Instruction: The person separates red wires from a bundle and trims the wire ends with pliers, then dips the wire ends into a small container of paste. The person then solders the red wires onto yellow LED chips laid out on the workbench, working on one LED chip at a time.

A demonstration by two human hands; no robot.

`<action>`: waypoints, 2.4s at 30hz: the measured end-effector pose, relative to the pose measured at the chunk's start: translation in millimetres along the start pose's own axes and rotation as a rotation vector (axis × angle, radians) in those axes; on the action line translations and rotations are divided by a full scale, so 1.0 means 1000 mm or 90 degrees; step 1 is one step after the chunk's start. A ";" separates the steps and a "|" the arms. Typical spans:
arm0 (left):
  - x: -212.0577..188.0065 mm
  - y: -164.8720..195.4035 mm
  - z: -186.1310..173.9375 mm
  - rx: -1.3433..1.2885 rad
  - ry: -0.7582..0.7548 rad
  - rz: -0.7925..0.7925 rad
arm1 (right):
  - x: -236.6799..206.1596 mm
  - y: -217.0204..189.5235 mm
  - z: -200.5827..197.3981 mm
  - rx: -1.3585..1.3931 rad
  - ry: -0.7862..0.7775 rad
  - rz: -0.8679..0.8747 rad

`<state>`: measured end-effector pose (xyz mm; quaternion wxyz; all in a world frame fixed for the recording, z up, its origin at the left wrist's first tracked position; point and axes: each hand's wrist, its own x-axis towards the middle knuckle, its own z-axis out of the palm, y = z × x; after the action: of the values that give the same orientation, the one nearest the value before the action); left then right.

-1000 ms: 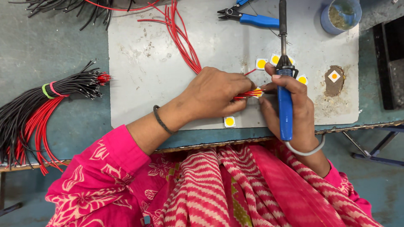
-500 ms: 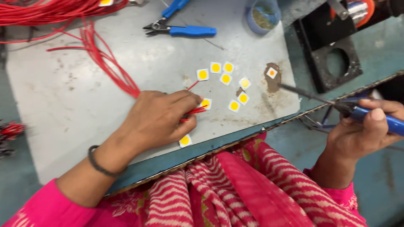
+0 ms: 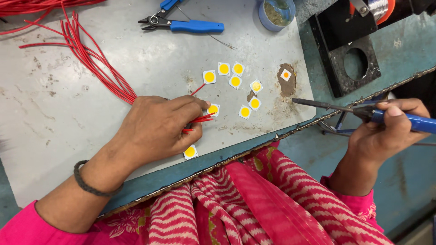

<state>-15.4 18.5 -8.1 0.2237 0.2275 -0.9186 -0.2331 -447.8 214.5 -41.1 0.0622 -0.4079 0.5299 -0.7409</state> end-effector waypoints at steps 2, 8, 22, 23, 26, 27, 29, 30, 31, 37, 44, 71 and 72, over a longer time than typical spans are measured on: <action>0.000 0.000 0.000 -0.004 -0.003 -0.002 | -0.002 0.000 0.000 0.008 0.002 0.025; 0.001 0.000 0.000 0.002 -0.008 -0.001 | -0.003 -0.001 0.008 0.007 0.028 0.058; 0.002 0.001 0.000 0.011 -0.002 0.005 | 0.002 -0.021 0.026 0.109 -0.034 0.132; 0.002 0.000 0.000 0.007 0.001 0.007 | 0.001 -0.020 0.026 0.133 -0.029 0.144; 0.002 -0.002 0.002 0.001 0.002 0.016 | -0.003 -0.015 0.026 0.208 -0.007 0.184; 0.002 -0.003 0.002 0.002 0.004 0.021 | -0.007 -0.012 0.029 0.232 -0.005 0.201; 0.002 -0.004 0.002 0.009 0.006 0.022 | -0.014 -0.007 0.038 0.274 -0.004 0.235; 0.002 -0.005 0.003 0.012 0.007 0.019 | -0.018 -0.002 0.045 0.268 -0.025 0.233; 0.004 -0.006 0.004 0.014 0.008 0.019 | -0.022 0.002 0.054 0.262 -0.045 0.231; 0.007 -0.009 0.010 0.021 0.036 0.039 | -0.036 0.010 0.100 0.140 -0.135 0.061; 0.008 -0.011 0.013 0.048 0.035 0.057 | -0.042 0.010 0.121 0.078 -0.190 0.019; 0.001 -0.007 0.006 0.050 -0.008 0.042 | -0.033 -0.079 0.173 -0.107 -0.430 -0.029; 0.001 -0.007 0.006 0.052 -0.014 0.047 | -0.034 -0.077 0.170 -0.097 -0.417 -0.024</action>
<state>-17.4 14.3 -16.2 0.2125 0.1999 -0.9375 -0.1895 -284.9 140.5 22.6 0.1848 -0.6373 0.5281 -0.5299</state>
